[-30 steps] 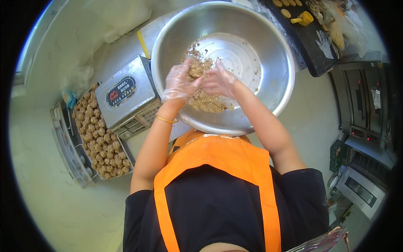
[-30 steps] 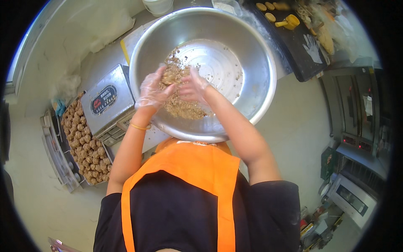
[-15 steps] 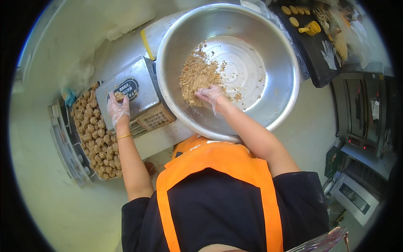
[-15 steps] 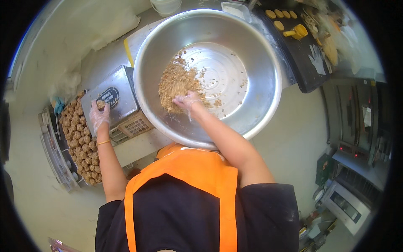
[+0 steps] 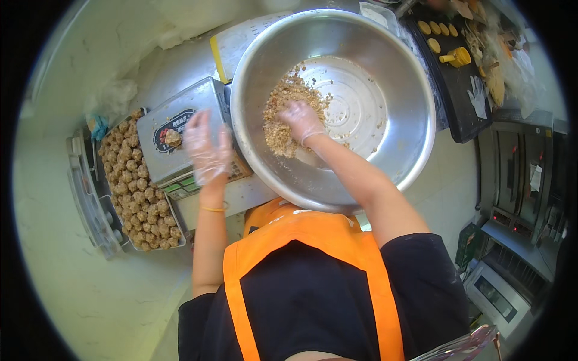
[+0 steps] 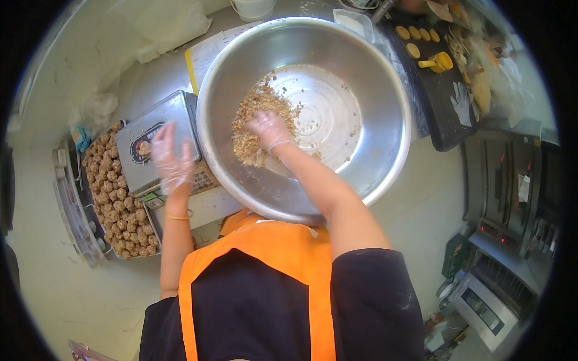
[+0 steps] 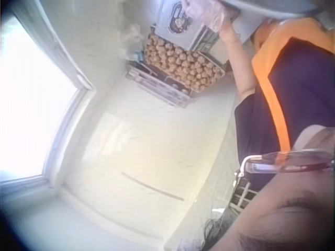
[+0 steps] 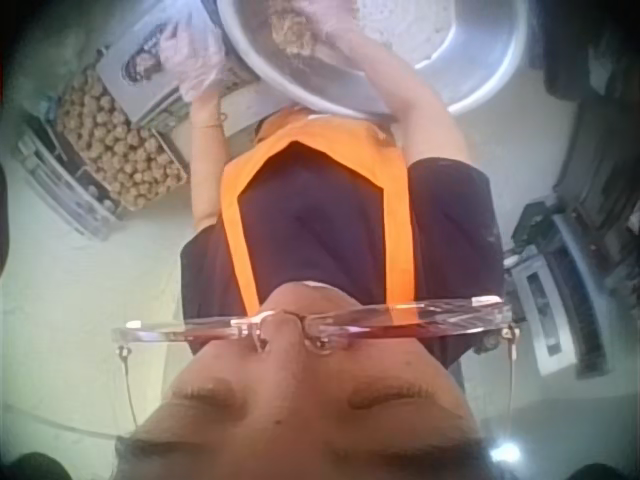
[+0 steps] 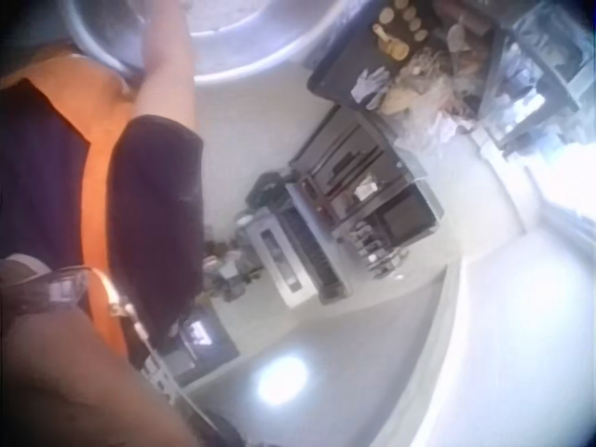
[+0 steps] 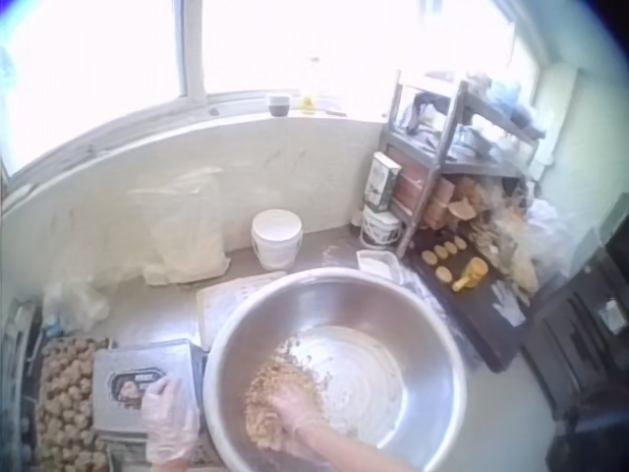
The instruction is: The person scoops a crumbly mixture from a large metal bowl, rolls it into a ball between gloved hands, and places it on a digital scale. After weighing, the ball is moved to a tray filled with similar balls. This process is repeated continuously.
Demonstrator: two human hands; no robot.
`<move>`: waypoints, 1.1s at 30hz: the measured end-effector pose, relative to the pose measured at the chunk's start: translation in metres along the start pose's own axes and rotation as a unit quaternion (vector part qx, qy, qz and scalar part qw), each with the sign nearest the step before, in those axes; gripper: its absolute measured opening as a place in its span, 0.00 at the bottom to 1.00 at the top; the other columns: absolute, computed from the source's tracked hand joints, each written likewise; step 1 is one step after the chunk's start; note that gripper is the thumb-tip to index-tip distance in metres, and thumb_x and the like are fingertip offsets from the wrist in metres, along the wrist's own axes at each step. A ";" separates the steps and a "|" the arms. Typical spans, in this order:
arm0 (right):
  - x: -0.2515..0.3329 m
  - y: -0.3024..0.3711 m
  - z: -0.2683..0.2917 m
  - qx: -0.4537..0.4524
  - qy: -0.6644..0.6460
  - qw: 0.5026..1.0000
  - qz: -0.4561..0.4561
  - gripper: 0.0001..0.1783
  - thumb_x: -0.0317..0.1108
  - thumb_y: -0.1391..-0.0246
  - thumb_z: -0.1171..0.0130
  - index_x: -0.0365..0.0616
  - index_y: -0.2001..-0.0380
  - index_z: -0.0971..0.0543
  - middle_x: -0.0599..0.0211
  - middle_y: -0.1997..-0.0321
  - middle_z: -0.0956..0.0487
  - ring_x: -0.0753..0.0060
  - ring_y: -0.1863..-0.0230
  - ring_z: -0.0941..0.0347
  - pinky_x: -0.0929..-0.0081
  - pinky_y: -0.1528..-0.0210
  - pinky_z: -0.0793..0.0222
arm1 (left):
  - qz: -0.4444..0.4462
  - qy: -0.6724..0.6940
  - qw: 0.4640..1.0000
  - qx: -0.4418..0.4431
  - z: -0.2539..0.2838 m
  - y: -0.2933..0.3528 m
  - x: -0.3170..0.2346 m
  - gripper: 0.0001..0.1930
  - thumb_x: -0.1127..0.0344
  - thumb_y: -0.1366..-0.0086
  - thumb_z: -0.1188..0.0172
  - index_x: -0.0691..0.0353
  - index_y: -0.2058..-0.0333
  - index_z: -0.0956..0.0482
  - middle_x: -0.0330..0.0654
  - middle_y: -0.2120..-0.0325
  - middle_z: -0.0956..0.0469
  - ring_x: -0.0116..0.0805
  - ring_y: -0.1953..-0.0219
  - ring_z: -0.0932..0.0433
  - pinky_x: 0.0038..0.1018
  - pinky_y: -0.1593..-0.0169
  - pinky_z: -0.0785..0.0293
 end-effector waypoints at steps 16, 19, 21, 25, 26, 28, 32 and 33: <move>-0.014 0.010 -0.010 -0.094 -0.177 0.978 0.047 0.34 0.51 0.33 0.48 0.56 0.28 0.35 0.57 0.21 0.43 0.45 0.21 0.51 0.46 0.21 0.56 | -0.017 0.034 0.999 -0.028 -0.058 0.018 -0.044 0.22 0.78 0.42 0.40 0.58 0.47 0.20 0.51 0.48 0.24 0.51 0.46 0.26 0.44 0.41 0.33; 0.023 0.041 0.007 -0.048 -0.061 0.993 0.085 0.36 0.53 0.37 0.44 0.58 0.28 0.34 0.61 0.19 0.47 0.47 0.20 0.53 0.33 0.24 0.58 | -0.005 0.037 0.998 -0.057 -0.066 0.026 -0.036 0.21 0.77 0.42 0.40 0.59 0.48 0.20 0.51 0.48 0.25 0.52 0.45 0.27 0.44 0.41 0.32; 0.032 0.030 0.005 -0.048 -0.040 0.997 0.046 0.33 0.51 0.41 0.39 0.61 0.33 0.29 0.61 0.21 0.44 0.47 0.22 0.49 0.33 0.27 0.53 | -0.002 0.046 0.998 -0.050 -0.060 0.020 -0.043 0.20 0.77 0.44 0.38 0.60 0.51 0.20 0.51 0.49 0.25 0.53 0.46 0.27 0.45 0.41 0.30; 0.025 -0.006 0.002 -0.024 -0.009 0.998 0.056 0.24 0.46 0.48 0.34 0.61 0.46 0.20 0.56 0.30 0.31 0.47 0.32 0.33 0.48 0.36 0.34 | 0.002 0.054 0.995 -0.088 -0.067 0.027 -0.035 0.20 0.77 0.46 0.38 0.58 0.53 0.20 0.49 0.50 0.25 0.53 0.49 0.26 0.46 0.44 0.28; 0.015 -0.017 -0.001 -0.031 -0.037 0.998 0.045 0.22 0.46 0.47 0.34 0.60 0.48 0.20 0.54 0.34 0.28 0.47 0.36 0.30 0.51 0.39 0.31 | 0.004 0.053 0.994 -0.092 -0.066 0.028 -0.036 0.19 0.77 0.46 0.38 0.58 0.54 0.20 0.49 0.50 0.25 0.53 0.49 0.26 0.46 0.44 0.28; 0.001 -0.037 0.000 -0.047 -0.087 0.995 0.023 0.17 0.47 0.46 0.33 0.57 0.54 0.18 0.49 0.42 0.21 0.45 0.45 0.23 0.56 0.46 0.26 | 0.007 0.054 0.993 -0.106 -0.064 0.027 -0.038 0.19 0.77 0.46 0.38 0.58 0.54 0.20 0.48 0.50 0.25 0.52 0.49 0.27 0.45 0.44 0.29; -0.025 -0.029 0.004 -0.069 -0.271 0.955 -0.104 0.23 0.52 0.37 0.40 0.41 0.56 0.16 0.46 0.60 0.15 0.42 0.56 0.20 0.55 0.50 0.27 | 0.033 0.053 0.991 -0.115 -0.070 0.035 -0.041 0.18 0.77 0.47 0.36 0.57 0.56 0.20 0.46 0.51 0.25 0.51 0.49 0.28 0.44 0.44 0.29; -0.029 -0.019 0.000 -0.052 -0.334 0.929 -0.151 0.24 0.52 0.36 0.40 0.39 0.55 0.16 0.47 0.61 0.16 0.45 0.57 0.20 0.56 0.50 0.27 | 0.042 0.052 0.991 -0.116 -0.070 0.039 -0.043 0.18 0.77 0.47 0.36 0.57 0.56 0.20 0.46 0.51 0.25 0.51 0.49 0.28 0.44 0.44 0.29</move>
Point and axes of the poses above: each hand's wrist, its own y-axis away from the middle knuckle, its own z-axis out of the back of the hand, x = y × z, the point moved 6 cm from there along -y, towards the middle knuckle
